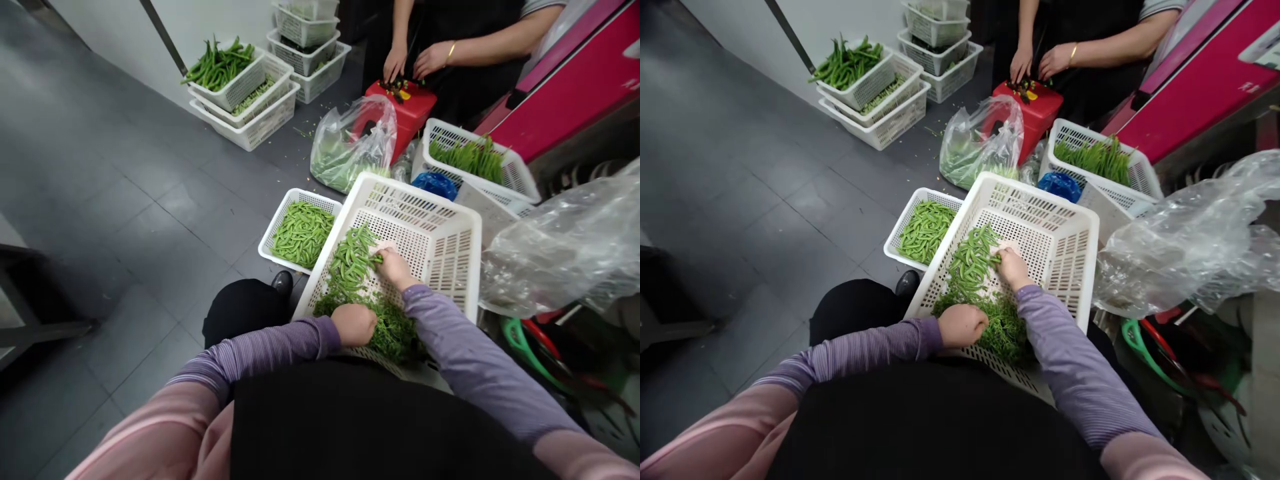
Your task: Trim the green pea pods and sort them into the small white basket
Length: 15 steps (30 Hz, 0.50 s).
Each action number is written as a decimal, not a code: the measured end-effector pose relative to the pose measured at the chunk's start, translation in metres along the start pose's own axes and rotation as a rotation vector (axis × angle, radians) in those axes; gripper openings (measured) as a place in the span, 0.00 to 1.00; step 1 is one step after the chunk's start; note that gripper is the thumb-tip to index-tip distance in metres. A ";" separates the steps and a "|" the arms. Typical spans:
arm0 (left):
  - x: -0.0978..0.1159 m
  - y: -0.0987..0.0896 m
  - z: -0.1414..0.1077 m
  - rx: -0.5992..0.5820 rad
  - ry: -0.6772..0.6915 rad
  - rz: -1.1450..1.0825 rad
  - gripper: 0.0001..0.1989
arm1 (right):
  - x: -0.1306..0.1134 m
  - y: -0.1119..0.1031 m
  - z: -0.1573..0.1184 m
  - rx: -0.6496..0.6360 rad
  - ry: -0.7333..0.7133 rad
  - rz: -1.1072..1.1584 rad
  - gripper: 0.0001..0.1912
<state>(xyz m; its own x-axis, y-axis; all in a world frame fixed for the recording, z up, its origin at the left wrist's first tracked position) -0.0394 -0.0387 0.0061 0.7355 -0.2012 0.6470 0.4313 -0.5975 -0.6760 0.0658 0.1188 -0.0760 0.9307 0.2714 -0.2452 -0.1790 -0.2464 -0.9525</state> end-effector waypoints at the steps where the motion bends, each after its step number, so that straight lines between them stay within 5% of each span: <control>1: -0.003 -0.004 0.002 0.032 -0.040 -0.078 0.11 | 0.006 -0.002 -0.009 0.026 0.031 0.004 0.13; 4: -0.013 -0.007 0.008 0.065 -0.174 -0.455 0.09 | 0.021 -0.012 -0.043 0.046 0.066 0.163 0.13; 8: -0.021 0.001 0.014 0.020 -0.373 -0.928 0.07 | 0.004 -0.039 -0.091 0.047 -0.041 0.471 0.12; 15: 0.003 -0.008 0.009 -0.095 -0.177 -1.176 0.06 | -0.039 -0.086 -0.142 0.127 -0.126 0.645 0.09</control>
<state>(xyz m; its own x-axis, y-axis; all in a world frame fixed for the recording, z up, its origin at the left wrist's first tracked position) -0.0360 -0.0277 0.0099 -0.0194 0.6136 0.7894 0.8540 -0.4003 0.3322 0.0896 -0.0025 0.0412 0.5818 0.2151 -0.7844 -0.7301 -0.2868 -0.6202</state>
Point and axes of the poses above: each hand's wrist, its own z-axis towards the middle knuckle, its own y-axis out of the palm, x = y × z, the point moved 7 cm from there along z, towards the middle knuckle, and after that the axes turned 2 degrees about -y, right-handed, at the moved point
